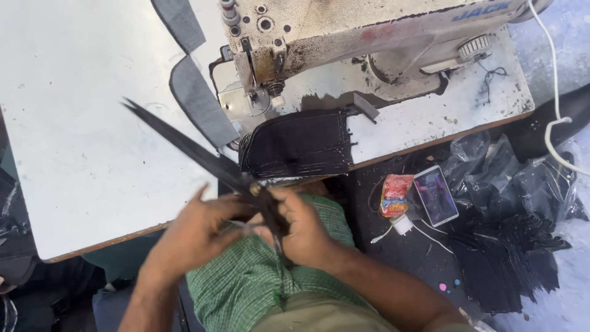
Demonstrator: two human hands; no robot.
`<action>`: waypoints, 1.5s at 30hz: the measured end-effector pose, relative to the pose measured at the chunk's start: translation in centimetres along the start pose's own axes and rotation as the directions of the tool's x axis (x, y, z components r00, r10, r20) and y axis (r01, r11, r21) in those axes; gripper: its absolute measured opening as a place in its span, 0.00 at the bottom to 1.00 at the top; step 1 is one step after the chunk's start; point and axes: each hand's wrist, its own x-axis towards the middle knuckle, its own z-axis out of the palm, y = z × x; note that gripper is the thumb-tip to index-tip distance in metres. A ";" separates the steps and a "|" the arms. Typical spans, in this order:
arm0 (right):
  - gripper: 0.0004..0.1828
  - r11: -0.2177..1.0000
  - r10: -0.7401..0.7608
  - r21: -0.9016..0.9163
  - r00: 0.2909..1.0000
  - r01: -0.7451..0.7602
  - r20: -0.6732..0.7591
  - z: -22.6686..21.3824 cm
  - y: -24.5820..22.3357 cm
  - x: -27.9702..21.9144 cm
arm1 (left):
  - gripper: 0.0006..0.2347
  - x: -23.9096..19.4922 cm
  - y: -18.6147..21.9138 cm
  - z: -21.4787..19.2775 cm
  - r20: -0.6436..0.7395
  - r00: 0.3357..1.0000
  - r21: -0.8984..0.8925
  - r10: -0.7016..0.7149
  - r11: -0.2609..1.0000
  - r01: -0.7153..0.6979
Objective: Cutting shoe component materials from a stack using heavy-duty scissors.
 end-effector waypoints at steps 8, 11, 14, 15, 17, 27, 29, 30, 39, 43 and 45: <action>0.32 1.000 -0.022 0.019 0.990 0.019 0.138 -3.4 -2.8 -3.2 | 0.14 -0.3 -4.4 -3.4 -0.156 0.955 0.585 -0.252 0.756 0.295; 0.37 0.990 -0.111 -0.085 0.993 0.114 0.038 -6.6 -2.0 -3.9 | 0.14 -0.7 -0.2 -4.3 -0.021 0.791 0.407 -0.611 0.718 0.565; 0.39 0.981 -0.054 -0.194 0.984 0.020 -0.173 -9.6 -0.7 -3.9 | 0.22 -2.0 -0.1 -2.6 0.138 0.779 0.081 -0.612 0.791 0.607; 0.37 0.980 0.000 -0.191 0.955 -0.059 -0.297 -10.5 -0.2 -3.9 | 0.26 -2.6 -0.6 -1.6 0.187 0.846 -0.107 -0.499 0.846 0.523; 0.35 0.967 -0.015 -0.240 0.926 -0.082 -0.377 -11.6 -0.6 -2.4 | 0.21 -1.2 0.5 -0.9 0.171 0.851 -0.239 -0.497 0.817 0.525; 0.31 0.708 -0.527 -0.703 0.717 0.073 -0.456 -15.1 3.5 8.5 | 0.12 7.2 -0.6 3.0 -0.564 0.784 0.100 -0.258 0.921 0.376; 0.30 0.682 -0.548 -0.729 0.696 0.051 -0.464 -14.9 4.0 8.6 | 0.12 7.2 -1.3 3.9 -0.618 0.736 0.038 -0.276 0.925 0.379; 0.29 0.656 -0.569 -0.754 0.675 0.028 -0.470 -14.9 4.4 8.6 | 0.13 7.2 -1.7 4.4 -0.667 0.683 -0.026 -0.298 0.925 0.379; 0.27 0.481 -0.698 -0.783 0.713 0.396 -0.069 -6.8 -1.7 9.0 | 0.14 7.7 -0.9 4.1 -0.611 0.729 0.142 -0.308 0.864 0.484; 0.28 0.479 -0.560 -0.810 0.828 0.339 0.015 -7.1 1.6 10.6 | 0.13 7.4 -1.0 2.7 -0.541 0.727 0.045 -0.422 0.849 0.526; 0.35 0.438 -0.383 -0.885 0.923 0.158 -0.025 -7.5 2.7 11.0 | 0.17 6.4 -2.0 1.8 -0.337 0.817 -0.106 -0.469 0.881 0.462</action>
